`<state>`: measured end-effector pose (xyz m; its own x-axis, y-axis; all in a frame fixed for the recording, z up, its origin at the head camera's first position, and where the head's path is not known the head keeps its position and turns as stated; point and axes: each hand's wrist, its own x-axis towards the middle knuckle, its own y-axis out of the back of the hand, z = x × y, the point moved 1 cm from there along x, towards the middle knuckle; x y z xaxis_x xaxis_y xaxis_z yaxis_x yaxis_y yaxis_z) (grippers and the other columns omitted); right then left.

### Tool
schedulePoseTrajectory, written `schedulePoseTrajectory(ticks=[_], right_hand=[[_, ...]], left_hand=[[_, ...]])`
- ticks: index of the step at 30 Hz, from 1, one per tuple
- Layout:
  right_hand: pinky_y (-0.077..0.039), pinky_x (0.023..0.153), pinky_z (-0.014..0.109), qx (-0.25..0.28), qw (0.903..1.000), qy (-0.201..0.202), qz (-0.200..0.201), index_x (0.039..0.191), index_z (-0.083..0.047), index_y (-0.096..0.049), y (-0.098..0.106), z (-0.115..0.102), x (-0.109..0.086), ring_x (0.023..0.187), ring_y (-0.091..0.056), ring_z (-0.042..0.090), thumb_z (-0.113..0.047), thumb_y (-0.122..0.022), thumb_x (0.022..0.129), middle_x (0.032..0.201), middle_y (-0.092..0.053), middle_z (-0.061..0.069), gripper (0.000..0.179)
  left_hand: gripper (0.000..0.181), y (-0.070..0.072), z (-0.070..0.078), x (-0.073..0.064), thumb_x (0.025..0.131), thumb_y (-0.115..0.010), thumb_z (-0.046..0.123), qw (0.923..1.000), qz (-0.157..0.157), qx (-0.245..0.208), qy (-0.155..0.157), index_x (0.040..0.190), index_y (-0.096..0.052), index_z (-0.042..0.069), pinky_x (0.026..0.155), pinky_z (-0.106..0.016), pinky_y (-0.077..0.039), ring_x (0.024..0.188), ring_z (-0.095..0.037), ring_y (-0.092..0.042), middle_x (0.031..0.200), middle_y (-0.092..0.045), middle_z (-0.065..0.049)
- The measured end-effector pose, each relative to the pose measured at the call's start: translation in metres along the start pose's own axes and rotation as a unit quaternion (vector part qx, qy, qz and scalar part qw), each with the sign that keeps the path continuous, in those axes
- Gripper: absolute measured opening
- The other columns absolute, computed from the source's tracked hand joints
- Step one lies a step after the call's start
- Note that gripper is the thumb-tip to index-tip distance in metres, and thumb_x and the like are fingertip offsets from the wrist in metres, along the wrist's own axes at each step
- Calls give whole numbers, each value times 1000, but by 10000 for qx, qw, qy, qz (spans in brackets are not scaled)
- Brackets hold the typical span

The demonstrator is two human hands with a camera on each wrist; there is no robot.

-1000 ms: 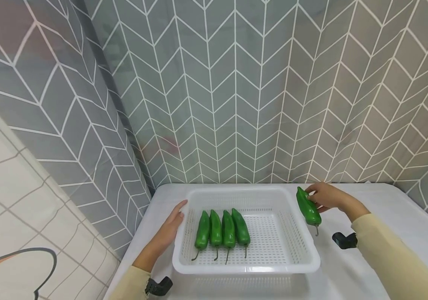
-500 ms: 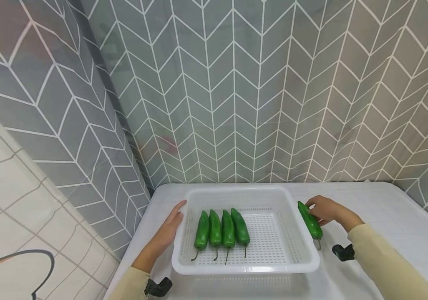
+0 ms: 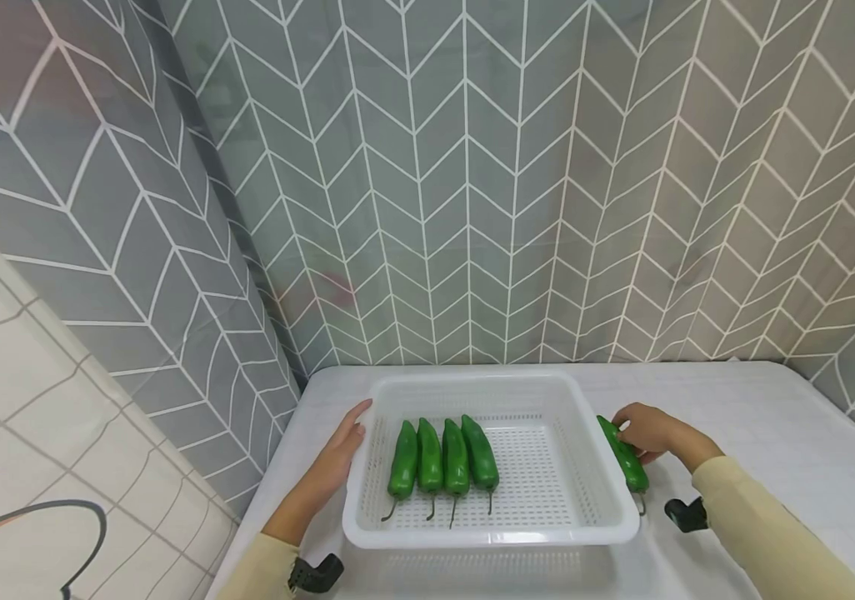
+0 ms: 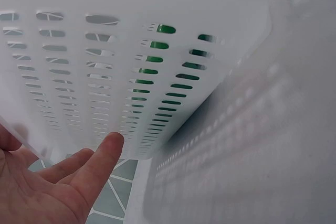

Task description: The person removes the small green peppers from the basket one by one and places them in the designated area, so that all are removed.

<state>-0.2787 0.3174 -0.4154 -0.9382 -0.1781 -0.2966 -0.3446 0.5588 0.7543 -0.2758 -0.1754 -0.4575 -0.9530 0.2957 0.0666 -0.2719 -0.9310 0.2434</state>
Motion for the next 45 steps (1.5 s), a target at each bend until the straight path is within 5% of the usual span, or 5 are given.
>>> schedulePoseTrajectory(ticks=[18,32,45], right_hand=[[-63,69,42,-146,9993,-324,-97,123,22,-52,2,0,4,81,-69,26,0,-53,97,95,-65,18,34],[-62,68,37,-840,9964,-8,87,124,23,-50,19,-19,2,85,-69,32,-1,-58,98,99,-65,27,37],[-62,67,40,-825,9950,381,407,121,23,-53,18,-26,0,82,-69,30,-2,-59,96,97,-68,26,35]], left_hand=[[51,1,2,1,113,-27,30,10000,12,-63,-34,163,-20,20,120,-58,-17,151,-37,-23,165,-27,-13],[51,5,0,1,113,-27,31,10000,-44,-75,-46,162,-20,21,120,-57,-16,152,-36,-21,166,-25,-12],[51,1,-4,2,113,-27,31,9999,-75,-100,14,163,-20,22,120,-57,-17,151,-36,-23,166,-26,-11]])
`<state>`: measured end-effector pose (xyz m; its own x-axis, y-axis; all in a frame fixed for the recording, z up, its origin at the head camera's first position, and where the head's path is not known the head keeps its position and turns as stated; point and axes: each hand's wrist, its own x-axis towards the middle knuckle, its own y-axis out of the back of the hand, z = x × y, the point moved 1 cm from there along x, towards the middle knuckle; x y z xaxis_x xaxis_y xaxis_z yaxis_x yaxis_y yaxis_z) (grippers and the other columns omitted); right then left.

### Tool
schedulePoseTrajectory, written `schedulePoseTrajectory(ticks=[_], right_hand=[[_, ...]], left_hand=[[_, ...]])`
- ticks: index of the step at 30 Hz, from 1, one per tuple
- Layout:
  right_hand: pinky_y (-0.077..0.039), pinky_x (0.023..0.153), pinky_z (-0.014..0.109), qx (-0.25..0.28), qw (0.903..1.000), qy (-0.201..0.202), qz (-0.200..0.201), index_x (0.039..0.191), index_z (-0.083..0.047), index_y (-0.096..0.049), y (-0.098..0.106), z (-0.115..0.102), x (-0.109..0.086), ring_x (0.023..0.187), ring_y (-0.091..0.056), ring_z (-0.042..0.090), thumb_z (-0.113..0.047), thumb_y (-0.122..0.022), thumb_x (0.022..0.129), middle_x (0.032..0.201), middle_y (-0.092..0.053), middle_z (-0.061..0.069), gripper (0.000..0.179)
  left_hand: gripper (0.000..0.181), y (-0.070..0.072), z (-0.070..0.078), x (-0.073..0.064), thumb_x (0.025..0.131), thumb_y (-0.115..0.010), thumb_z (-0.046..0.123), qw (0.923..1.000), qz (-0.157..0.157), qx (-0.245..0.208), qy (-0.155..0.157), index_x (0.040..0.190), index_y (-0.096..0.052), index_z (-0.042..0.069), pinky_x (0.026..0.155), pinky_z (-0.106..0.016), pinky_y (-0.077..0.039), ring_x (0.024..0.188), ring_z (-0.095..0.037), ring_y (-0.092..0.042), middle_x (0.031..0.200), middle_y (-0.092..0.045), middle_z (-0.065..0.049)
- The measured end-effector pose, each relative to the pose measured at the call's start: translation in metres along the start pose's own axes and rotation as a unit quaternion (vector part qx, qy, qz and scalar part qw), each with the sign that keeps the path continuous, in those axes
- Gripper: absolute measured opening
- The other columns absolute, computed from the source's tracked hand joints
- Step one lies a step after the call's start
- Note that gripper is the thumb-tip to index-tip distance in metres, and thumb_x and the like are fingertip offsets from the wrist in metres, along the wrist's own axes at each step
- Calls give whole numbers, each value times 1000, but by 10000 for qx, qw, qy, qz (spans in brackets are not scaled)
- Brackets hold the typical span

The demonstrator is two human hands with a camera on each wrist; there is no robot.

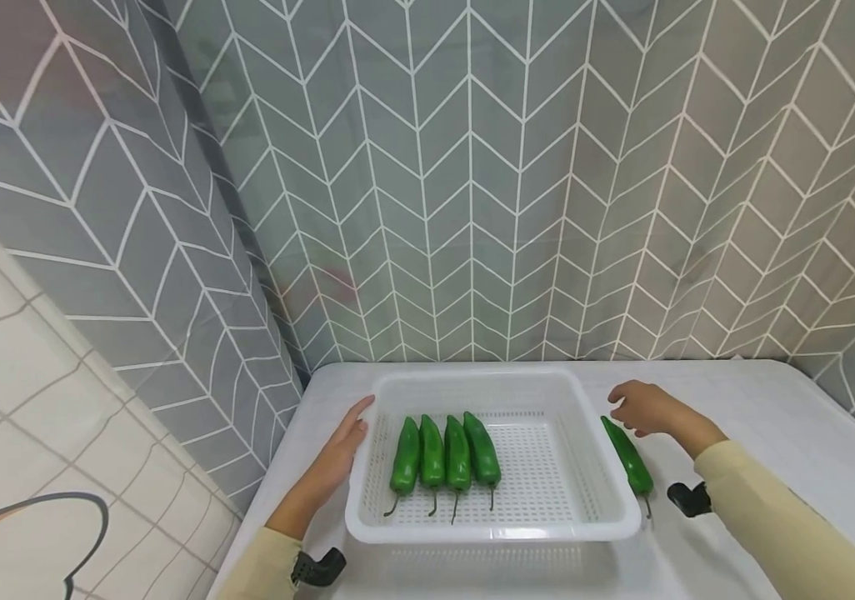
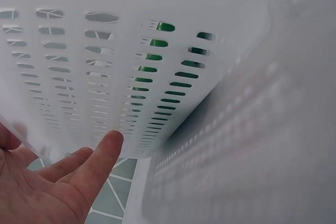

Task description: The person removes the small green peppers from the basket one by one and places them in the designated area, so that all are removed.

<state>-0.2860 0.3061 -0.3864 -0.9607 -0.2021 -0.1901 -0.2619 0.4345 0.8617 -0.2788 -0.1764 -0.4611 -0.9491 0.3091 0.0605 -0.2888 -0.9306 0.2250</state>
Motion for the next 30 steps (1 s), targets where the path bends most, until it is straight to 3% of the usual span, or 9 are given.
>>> schedulePoseTrajectory(ticks=[10,30], right_hand=[[-62,65,37,60,9991,335,258,122,23,-53,14,-25,0,80,-70,30,-2,-61,96,96,-69,26,37],[-62,67,38,65,9964,780,317,125,23,-52,32,-69,7,82,-71,32,-2,-59,97,99,-67,27,37]], left_hand=[[51,-1,1,0,113,-28,31,10000,-11,27,-78,163,-20,22,120,-57,-18,151,-35,-24,165,-27,-11],[51,0,2,-2,113,-28,31,10000,-1,16,-55,162,-21,21,120,-58,-18,151,-37,-24,165,-27,-13]])
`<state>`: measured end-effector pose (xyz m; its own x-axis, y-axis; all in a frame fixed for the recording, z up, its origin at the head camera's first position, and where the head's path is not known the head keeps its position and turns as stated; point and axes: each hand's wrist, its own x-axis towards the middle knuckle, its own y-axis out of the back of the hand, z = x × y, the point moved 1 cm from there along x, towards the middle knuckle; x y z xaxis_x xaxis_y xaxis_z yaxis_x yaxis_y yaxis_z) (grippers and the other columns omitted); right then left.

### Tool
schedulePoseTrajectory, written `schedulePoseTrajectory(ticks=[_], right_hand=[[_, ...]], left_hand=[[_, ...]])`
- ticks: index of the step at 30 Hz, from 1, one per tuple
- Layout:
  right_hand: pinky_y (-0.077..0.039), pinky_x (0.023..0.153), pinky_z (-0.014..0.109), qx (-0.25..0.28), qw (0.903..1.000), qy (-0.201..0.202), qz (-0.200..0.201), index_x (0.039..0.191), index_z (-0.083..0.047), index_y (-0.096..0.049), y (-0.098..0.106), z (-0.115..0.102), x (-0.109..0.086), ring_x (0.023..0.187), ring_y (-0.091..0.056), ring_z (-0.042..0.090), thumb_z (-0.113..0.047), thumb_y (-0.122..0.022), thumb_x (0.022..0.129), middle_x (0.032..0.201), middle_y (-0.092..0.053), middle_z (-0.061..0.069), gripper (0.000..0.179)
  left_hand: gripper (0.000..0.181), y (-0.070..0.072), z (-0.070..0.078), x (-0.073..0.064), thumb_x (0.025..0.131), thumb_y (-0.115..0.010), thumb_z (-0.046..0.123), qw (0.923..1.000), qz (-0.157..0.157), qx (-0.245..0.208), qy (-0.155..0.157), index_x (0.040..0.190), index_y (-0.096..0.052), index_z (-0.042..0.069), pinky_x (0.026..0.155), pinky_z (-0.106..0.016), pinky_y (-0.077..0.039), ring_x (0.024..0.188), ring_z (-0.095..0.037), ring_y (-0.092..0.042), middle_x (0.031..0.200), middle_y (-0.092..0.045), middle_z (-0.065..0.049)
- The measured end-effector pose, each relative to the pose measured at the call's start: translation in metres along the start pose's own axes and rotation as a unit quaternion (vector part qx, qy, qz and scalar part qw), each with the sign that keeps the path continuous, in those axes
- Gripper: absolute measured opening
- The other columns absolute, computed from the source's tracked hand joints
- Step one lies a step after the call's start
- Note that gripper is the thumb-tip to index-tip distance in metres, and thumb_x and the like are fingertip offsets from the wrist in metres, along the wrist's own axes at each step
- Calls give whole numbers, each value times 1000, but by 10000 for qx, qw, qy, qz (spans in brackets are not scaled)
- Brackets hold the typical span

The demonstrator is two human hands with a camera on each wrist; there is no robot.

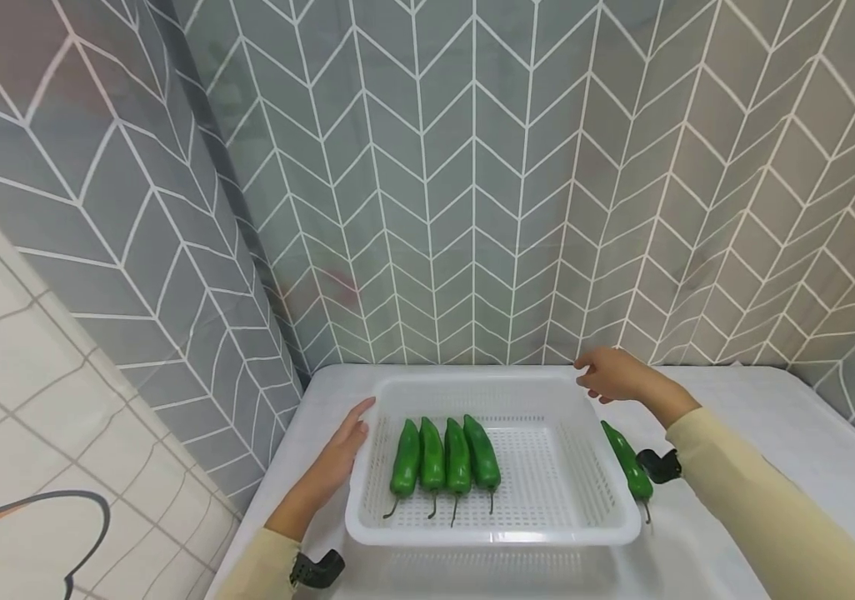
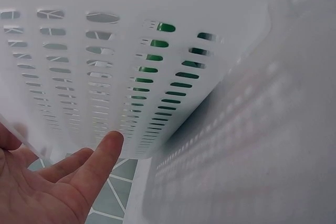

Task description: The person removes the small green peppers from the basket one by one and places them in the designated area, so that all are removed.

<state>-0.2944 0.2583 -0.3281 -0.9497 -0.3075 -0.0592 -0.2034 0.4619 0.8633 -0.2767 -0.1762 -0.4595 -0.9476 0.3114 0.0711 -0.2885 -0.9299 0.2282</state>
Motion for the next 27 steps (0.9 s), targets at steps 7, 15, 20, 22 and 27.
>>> schedulePoseTrajectory(ticks=[7,15,20,22,27], right_hand=[[-62,69,39,19,10000,15,-3,126,20,-53,-1,-16,11,85,-71,34,-2,-59,97,103,-67,27,37],[-62,69,37,2,9994,200,-268,126,19,-54,-14,-36,24,84,-71,31,-2,-59,98,103,-66,26,36],[-62,66,34,-56,9988,399,-289,125,18,-56,-19,-40,30,81,-71,29,-2,-60,98,101,-67,23,35],[-62,65,34,-59,9985,461,-278,125,19,-56,-21,-40,32,79,-72,28,-1,-60,97,99,-68,23,35],[-62,63,33,100,9987,400,-313,126,19,-56,-31,-41,37,77,-72,26,-1,-61,96,98,-70,22,36]], left_hand=[[50,3,2,3,113,-28,30,10000,39,63,6,162,-22,23,120,-57,-19,150,-35,-26,164,-29,-11],[51,4,-1,-3,113,-28,30,10000,39,-14,74,162,-21,21,120,-57,-19,150,-37,-26,164,-28,-13],[51,3,-1,-1,113,-28,30,9999,-11,-85,53,162,-21,22,119,-56,-22,150,-36,-26,165,-27,-13],[51,2,-1,0,113,-28,30,9999,-36,-90,25,162,-21,22,120,-56,-21,150,-36,-26,165,-26,-13],[51,2,-1,1,113,-28,28,9999,-78,-95,41,163,-20,21,121,-55,-18,150,-34,-25,165,-28,-12]])
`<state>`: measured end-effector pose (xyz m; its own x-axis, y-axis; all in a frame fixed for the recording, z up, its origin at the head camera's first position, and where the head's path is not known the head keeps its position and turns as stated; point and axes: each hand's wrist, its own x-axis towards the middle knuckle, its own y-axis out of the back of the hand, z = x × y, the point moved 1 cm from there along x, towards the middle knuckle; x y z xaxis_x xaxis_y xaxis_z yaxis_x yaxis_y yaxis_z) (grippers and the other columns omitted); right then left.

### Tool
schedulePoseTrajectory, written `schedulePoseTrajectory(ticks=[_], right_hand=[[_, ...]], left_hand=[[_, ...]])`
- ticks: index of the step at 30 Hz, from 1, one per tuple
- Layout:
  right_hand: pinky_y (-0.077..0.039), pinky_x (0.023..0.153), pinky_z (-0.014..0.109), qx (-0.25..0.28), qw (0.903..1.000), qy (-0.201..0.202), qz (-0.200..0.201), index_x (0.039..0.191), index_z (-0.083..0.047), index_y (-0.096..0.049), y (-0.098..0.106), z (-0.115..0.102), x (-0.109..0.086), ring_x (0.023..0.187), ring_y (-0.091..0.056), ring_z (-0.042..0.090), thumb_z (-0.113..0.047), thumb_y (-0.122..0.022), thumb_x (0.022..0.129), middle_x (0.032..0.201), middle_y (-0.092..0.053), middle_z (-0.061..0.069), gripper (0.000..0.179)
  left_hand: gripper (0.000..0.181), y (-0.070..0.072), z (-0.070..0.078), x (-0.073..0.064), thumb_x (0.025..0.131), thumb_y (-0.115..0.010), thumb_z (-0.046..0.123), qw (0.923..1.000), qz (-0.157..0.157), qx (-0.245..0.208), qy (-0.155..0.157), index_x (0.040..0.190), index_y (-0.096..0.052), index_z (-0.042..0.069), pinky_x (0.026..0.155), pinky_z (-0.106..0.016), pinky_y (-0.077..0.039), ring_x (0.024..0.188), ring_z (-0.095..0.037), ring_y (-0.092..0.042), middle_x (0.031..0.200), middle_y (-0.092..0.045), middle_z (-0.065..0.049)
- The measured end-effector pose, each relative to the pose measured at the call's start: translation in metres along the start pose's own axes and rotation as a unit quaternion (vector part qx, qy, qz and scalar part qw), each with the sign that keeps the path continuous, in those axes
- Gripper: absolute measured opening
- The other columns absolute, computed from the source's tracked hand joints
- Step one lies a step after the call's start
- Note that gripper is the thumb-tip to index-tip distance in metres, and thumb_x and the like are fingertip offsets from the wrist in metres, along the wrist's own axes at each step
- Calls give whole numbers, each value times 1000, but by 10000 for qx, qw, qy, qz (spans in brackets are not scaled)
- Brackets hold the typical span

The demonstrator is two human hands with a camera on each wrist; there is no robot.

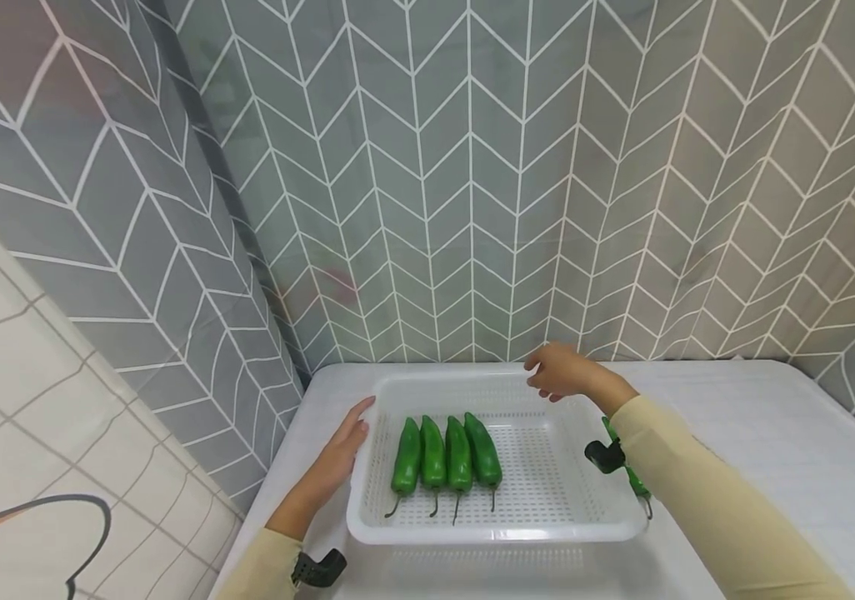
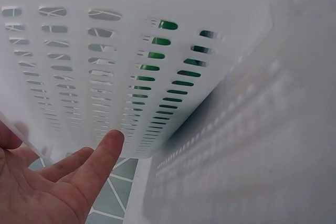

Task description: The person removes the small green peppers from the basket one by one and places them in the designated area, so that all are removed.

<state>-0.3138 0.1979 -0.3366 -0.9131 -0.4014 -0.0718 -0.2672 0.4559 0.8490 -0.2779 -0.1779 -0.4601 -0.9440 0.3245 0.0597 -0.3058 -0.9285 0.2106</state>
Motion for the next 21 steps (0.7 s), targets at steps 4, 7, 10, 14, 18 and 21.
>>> schedulePoseTrajectory(ticks=[4,7,10,14,18,21], right_hand=[[-62,64,34,209,9997,-64,-98,125,18,-57,-11,-2,6,78,-72,26,-1,-61,96,97,-70,21,35],[-62,67,34,332,9992,-125,-208,126,18,-56,-19,-2,9,81,-72,27,-1,-60,97,99,-69,22,36],[-62,68,36,455,9984,-253,-231,127,18,-57,-24,-2,11,81,-72,27,-1,-61,97,100,-69,22,36],[-62,66,36,568,9977,-300,-216,126,18,-57,-29,1,14,79,-71,26,0,-62,96,98,-69,21,36],[-62,63,34,567,9977,-310,-181,125,18,-58,-34,2,16,76,-71,24,0,-62,95,95,-67,18,35],[-62,63,34,564,9975,-396,-170,125,17,-58,-38,2,18,75,-71,25,-1,-63,95,96,-66,18,35]], left_hand=[[51,1,2,-3,113,-29,29,10000,51,34,-1,162,-21,20,120,-55,-21,149,-35,-28,164,-29,-14],[51,2,3,-4,113,-28,29,9999,72,77,-5,162,-20,19,119,-57,-22,149,-36,-28,164,-28,-14],[51,3,2,-3,113,-27,29,10000,28,58,28,163,-19,20,120,-56,-21,150,-35,-27,165,-27,-13],[52,2,1,-3,113,-27,29,10000,-28,25,16,163,-18,19,119,-56,-22,149,-36,-28,165,-27,-14],[51,0,1,-2,113,-27,30,10000,-20,0,-24,163,-19,20,118,-56,-26,148,-37,-30,164,-28,-15],[51,-1,0,-1,113,-27,30,10000,-9,-26,-18,163,-20,22,117,-55,-28,147,-36,-32,163,-30,-14]])
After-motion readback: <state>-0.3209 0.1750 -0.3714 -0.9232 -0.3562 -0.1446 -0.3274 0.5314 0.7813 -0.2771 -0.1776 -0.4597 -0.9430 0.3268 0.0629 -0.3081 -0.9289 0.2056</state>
